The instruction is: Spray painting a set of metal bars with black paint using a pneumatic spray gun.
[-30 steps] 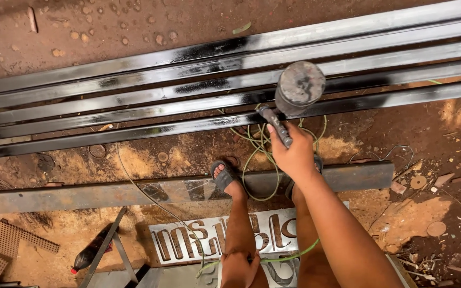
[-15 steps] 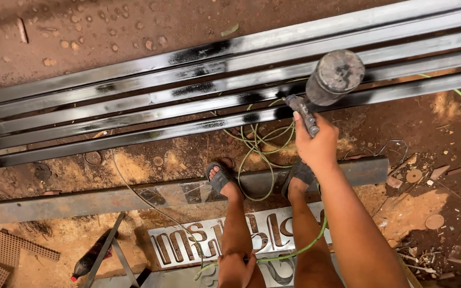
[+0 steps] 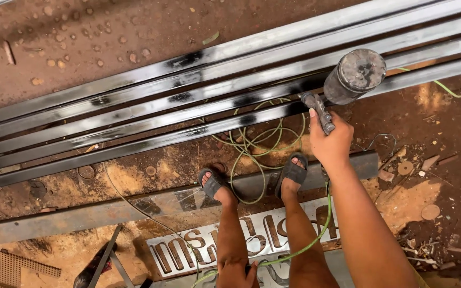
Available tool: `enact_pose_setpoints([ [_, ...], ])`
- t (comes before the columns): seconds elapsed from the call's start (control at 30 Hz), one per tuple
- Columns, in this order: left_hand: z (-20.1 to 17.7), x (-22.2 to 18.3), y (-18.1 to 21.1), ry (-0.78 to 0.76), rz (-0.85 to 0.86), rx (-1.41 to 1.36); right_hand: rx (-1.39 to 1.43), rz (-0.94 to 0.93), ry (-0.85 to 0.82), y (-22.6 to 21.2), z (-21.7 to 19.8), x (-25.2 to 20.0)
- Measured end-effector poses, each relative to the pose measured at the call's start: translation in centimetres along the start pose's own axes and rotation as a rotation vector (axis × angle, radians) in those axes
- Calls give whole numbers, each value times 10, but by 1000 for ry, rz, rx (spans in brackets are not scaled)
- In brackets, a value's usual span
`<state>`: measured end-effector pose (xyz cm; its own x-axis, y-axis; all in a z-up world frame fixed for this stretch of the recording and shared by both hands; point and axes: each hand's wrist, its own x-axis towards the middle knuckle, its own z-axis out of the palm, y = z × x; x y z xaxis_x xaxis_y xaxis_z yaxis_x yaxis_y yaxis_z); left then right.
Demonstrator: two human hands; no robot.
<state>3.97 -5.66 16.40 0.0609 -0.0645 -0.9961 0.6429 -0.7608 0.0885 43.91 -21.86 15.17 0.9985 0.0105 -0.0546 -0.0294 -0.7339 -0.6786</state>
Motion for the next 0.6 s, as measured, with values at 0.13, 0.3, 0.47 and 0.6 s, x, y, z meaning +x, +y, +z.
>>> enact_pose_setpoints([
  [0.13, 36, 21, -2, 140, 141, 47, -5, 19, 30, 10, -16, 5],
  [0.3, 64, 44, 3, 224, 136, 74, -38, 29, 44, 27, -33, 12],
  [0.47, 58, 28, 27, 281, 211, 60, -49, 25, 52, 42, -51, 22],
  [0.6, 67, 44, 37, 246, 186, 83, -55, 106, 55, 48, -63, 30],
])
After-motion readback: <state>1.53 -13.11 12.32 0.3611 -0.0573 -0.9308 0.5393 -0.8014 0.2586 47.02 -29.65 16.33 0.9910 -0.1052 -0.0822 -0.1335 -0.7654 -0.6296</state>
